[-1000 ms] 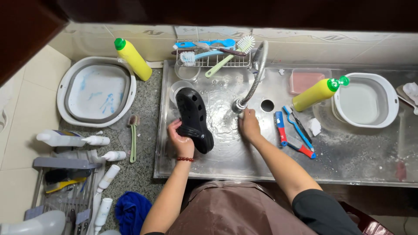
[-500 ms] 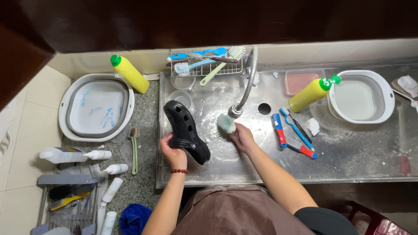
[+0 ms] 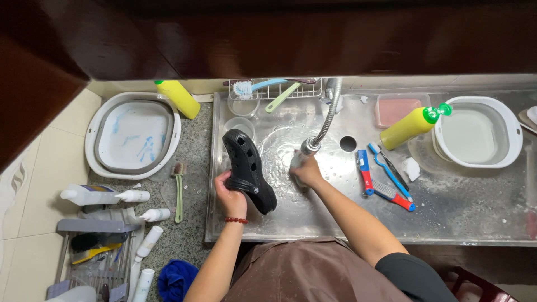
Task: The person rinses a black clog-style shoe under a faucet, applies liquid soap to a brush, and scrubs the shoe's sole and upper surfaces. They rinse the shoe again and continue scrubbing with a different brush, then rinse once more.
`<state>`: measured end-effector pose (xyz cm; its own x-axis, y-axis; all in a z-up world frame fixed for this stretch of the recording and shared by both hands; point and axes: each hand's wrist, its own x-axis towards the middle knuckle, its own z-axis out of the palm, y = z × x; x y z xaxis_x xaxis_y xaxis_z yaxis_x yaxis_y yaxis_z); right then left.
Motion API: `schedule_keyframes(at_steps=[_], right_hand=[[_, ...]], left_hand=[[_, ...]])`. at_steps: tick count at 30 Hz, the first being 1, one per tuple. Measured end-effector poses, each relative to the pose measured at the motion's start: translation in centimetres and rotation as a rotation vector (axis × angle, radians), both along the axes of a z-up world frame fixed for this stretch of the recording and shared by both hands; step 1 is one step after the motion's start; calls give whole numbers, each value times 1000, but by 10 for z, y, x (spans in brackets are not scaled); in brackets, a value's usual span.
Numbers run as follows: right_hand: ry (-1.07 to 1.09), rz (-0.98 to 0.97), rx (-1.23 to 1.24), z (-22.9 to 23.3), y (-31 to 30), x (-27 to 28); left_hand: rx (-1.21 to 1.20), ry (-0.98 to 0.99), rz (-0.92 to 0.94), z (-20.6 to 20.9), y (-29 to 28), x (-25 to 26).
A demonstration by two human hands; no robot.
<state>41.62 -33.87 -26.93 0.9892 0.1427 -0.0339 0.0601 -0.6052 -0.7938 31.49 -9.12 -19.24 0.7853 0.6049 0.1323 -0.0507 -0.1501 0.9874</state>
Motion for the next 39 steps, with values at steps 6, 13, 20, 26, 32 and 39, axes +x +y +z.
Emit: schedule_keyframes(at_steps=[6, 13, 20, 26, 32, 39], right_hand=[[273, -250, 554, 30, 5, 28], [378, -429, 951, 51, 11, 31], [750, -328, 1280, 93, 1, 5], [463, -224, 1044, 33, -6, 4], [277, -360, 674, 46, -1, 11], [378, -301, 1026, 46, -2, 12]], left_hand=[[-44, -33, 10, -22, -4, 5], [17, -19, 12, -13, -20, 6], [446, 195, 63, 40, -23, -12], [603, 486, -71, 45, -32, -19], [686, 489, -273, 34, -43, -13], [30, 313, -747, -19, -126, 71]])
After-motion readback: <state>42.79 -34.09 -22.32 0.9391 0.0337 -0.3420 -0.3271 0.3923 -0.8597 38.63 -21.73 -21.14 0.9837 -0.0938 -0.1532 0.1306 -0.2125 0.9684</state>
